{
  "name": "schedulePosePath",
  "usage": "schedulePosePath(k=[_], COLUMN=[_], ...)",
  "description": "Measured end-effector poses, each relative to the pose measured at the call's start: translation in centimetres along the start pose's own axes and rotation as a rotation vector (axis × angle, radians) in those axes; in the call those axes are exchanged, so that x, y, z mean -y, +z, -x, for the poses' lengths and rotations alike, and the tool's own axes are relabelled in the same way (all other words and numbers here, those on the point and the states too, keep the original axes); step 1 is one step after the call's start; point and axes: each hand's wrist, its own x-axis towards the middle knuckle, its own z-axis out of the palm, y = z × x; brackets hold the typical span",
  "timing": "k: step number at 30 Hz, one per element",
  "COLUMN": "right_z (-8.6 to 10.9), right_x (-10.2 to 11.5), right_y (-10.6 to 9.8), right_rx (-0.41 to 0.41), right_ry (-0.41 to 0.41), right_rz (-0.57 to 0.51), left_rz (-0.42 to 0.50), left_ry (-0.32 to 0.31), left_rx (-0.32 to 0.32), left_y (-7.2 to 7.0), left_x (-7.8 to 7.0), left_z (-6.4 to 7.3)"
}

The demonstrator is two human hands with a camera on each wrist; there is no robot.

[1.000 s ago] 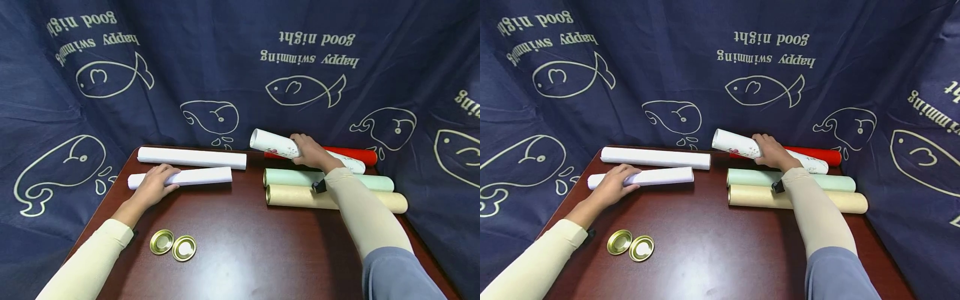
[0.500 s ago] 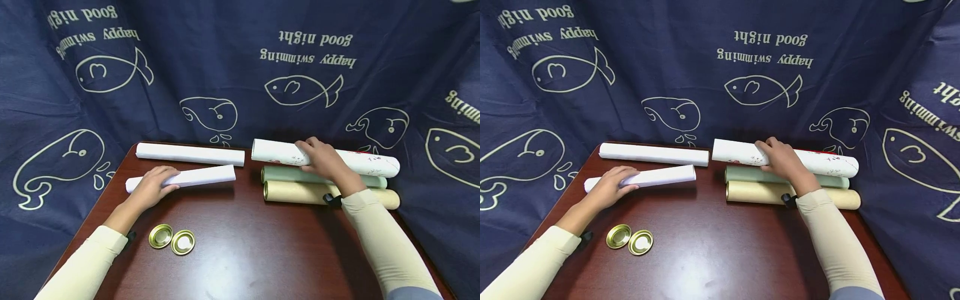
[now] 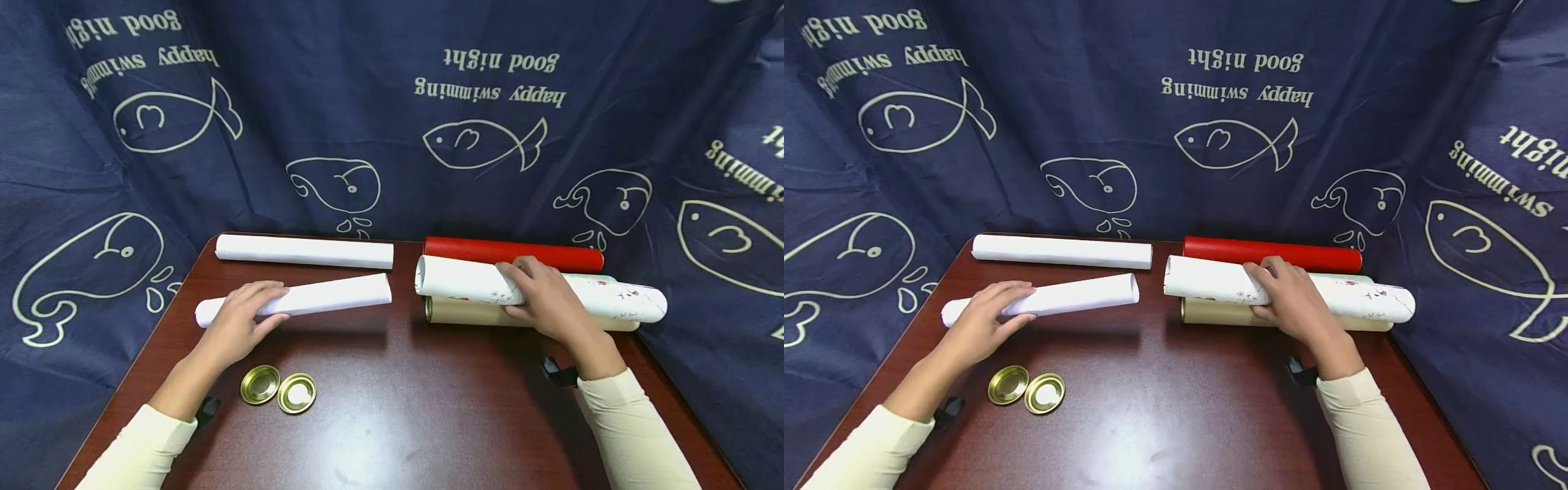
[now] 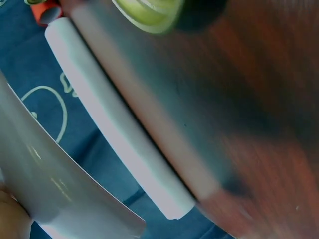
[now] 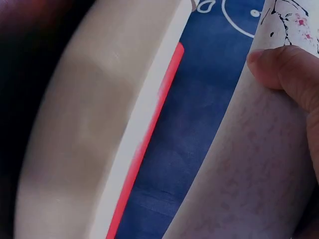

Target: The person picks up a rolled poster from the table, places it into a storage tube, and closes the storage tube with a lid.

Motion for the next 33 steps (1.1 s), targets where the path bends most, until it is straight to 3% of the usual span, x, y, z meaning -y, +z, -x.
schedulePosePath(k=[6, 13, 23, 33], right_z=[1.7, 2.9, 3.9, 4.2], right_x=[1.7, 3.6, 4.6, 5.7], right_y=[1.2, 2.9, 3.5, 4.0], right_rx=[-0.034, -0.06, -0.091, -0.096], right_ry=[-0.005, -0.016, 0.004, -0.02], right_rz=[-0.004, -0.026, -0.038, -0.045], left_rz=[-0.024, -0.016, -0.102, -0.166], left_ry=[0.079, 0.115, 0.217, 0.327], left_rx=[-0.044, -0.051, -0.023, 0.029], left_y=[-0.1, 0.4, 0.1, 0.9], left_x=[-1.2, -2.2, -4.1, -7.7], left_z=[0.9, 1.2, 0.1, -1.4])
